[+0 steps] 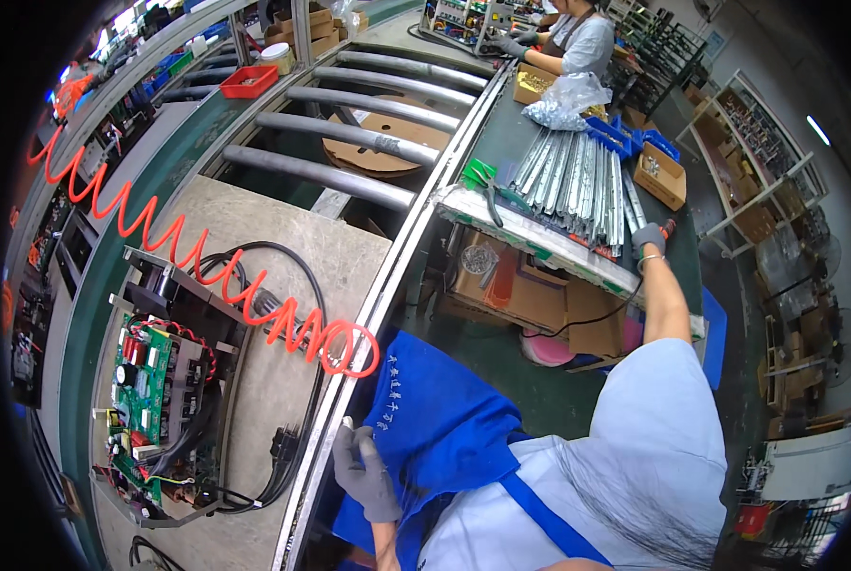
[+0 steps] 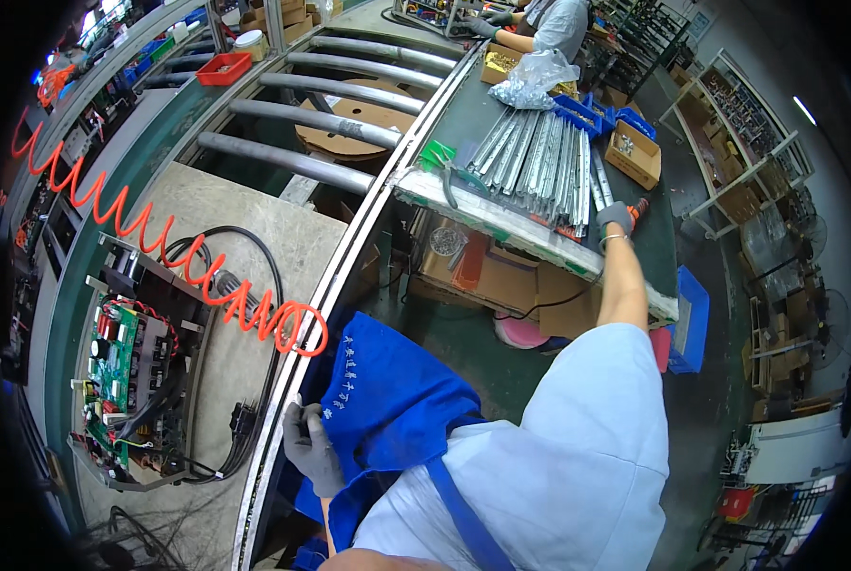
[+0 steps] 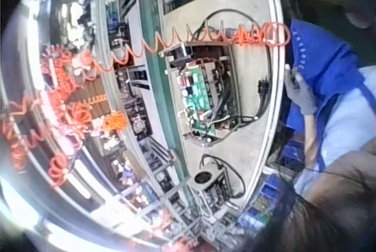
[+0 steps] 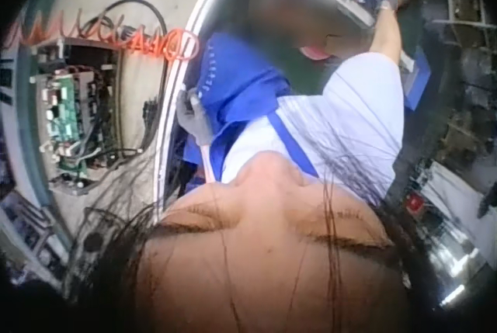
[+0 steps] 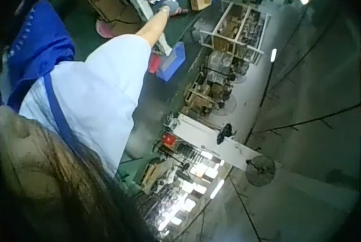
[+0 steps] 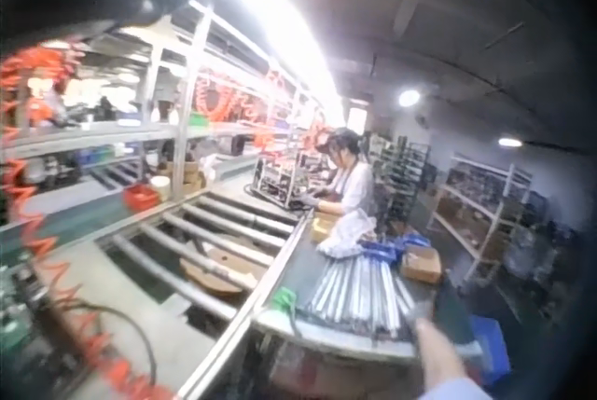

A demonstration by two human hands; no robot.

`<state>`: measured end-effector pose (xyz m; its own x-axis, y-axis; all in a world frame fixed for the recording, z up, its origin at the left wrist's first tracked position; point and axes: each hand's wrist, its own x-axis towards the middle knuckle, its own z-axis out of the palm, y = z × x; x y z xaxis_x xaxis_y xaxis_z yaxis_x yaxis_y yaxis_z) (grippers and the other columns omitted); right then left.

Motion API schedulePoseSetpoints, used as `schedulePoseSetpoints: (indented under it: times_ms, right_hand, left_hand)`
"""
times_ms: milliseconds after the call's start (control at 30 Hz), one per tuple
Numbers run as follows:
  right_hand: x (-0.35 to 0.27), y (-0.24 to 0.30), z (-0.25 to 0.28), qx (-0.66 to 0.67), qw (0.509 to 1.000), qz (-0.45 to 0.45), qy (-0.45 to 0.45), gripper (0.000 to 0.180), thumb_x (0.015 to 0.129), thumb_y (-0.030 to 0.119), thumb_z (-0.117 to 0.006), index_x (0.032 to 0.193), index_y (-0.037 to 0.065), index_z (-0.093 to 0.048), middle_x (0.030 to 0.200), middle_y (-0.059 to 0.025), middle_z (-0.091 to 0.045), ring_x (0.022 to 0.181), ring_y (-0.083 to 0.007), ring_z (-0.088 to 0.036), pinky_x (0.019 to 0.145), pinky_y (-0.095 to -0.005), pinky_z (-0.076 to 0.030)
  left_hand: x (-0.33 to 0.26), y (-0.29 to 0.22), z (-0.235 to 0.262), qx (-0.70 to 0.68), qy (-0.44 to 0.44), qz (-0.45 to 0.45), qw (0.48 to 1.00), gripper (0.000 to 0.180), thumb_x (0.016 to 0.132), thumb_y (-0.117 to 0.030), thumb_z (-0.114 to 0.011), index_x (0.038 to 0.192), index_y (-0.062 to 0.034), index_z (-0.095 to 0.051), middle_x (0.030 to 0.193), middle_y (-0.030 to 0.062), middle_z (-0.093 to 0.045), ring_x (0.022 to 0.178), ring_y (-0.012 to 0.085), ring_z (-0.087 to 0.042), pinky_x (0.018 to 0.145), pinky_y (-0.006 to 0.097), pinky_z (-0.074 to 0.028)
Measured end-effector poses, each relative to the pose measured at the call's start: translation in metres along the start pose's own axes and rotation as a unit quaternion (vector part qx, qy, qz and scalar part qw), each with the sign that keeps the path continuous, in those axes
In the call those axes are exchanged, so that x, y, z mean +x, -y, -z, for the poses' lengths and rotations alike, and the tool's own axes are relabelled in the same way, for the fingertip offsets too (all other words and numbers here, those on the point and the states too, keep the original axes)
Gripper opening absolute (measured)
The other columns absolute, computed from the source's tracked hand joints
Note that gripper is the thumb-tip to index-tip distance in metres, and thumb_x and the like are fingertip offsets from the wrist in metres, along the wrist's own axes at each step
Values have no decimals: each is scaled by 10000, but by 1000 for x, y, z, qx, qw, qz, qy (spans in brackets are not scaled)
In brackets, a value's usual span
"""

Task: The person assembles an electronic device on a factory workbench. They connect various wires to a circuit board, use a pneumatic screwdriver to secure components, and attach a metal frame to the unit. The person also handles a power cord and other small parts during the process.

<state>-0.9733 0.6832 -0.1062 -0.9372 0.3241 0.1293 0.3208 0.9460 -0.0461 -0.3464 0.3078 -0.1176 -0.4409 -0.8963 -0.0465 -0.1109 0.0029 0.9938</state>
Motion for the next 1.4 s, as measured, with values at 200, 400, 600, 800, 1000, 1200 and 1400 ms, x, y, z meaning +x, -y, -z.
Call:
schedulePoseSetpoints:
  times_ms: [200, 400, 600, 800, 1000, 1200, 1400]
  right_hand:
    - [63, -66, 63, 560, 818, 23, 129, 140, 873, 130, -638, 758, 51, -622, 609, -24, -549, 477, -128, -494, 428, -300, -379]
    - [-74, 20, 94, 750, 418, 205, 470, 254, 1040, 163, -416, 1223, 17, -514, 724, 30, -487, 501, -34, -393, 423, -182, -314]
    - [-358, 168, 166, 486, 577, 472, 457, 284, 942, 280, -602, 1052, 19, -595, 691, 20, -551, 505, -23, -441, 412, -184, -317]
    - [-499, 256, 195, 190, 396, 789, 428, 128, 857, 78, -673, 966, 13, -650, 780, -60, -627, 655, -176, -586, 597, -296, -470]
    - [-517, 296, 202, 350, 341, 851, 192, 169, 826, 31, -666, 993, 5, -659, 815, -127, -642, 725, -276, -626, 657, -339, -483]
    - [-514, 299, 198, 407, 403, 737, 359, 267, 806, 58, -654, 1062, -17, -664, 652, 16, -515, 595, -46, -422, 543, -231, -342]
    - [-507, 311, 220, 415, 407, 694, 425, 322, 938, 251, -587, 1082, -29, -656, 773, 24, -542, 677, -37, -440, 599, -212, -345]
  left_hand:
    - [3, 4, 3, -23, 19, 11, 1000, 373, 935, -58, -534, 1288, 60, -548, 1080, 142, -669, 968, 186, -632, 903, 319, -483]
    - [12, -24, 8, 39, 55, -75, 995, 333, 909, -104, -619, 1234, -32, -630, 962, 67, -705, 861, 152, -665, 846, 313, -521]
    - [19, -63, 2, -273, 166, -27, 947, 787, 833, -171, -709, 1504, -75, -310, 1293, 148, -567, 1042, 185, -593, 903, 332, -499]
    - [12, -60, 34, -457, -55, -21, 887, 409, 1000, -186, -528, 1371, -44, -431, 1129, 135, -656, 817, 135, -630, 746, 290, -535]
    - [45, -20, 71, -577, -108, 70, 807, 301, 995, -195, -537, 1270, -74, -522, 1163, 149, -642, 838, 200, -672, 720, 337, -567]
    - [70, -21, 73, -611, -13, 72, 788, 173, 986, -191, -576, 1089, -52, -580, 1098, 86, -637, 1080, 290, -648, 910, 407, -556]
    - [55, -37, 93, -474, 26, 124, 871, 329, 981, -237, -564, 1227, -21, -527, 1281, 140, -564, 1195, 287, -575, 964, 412, -511]
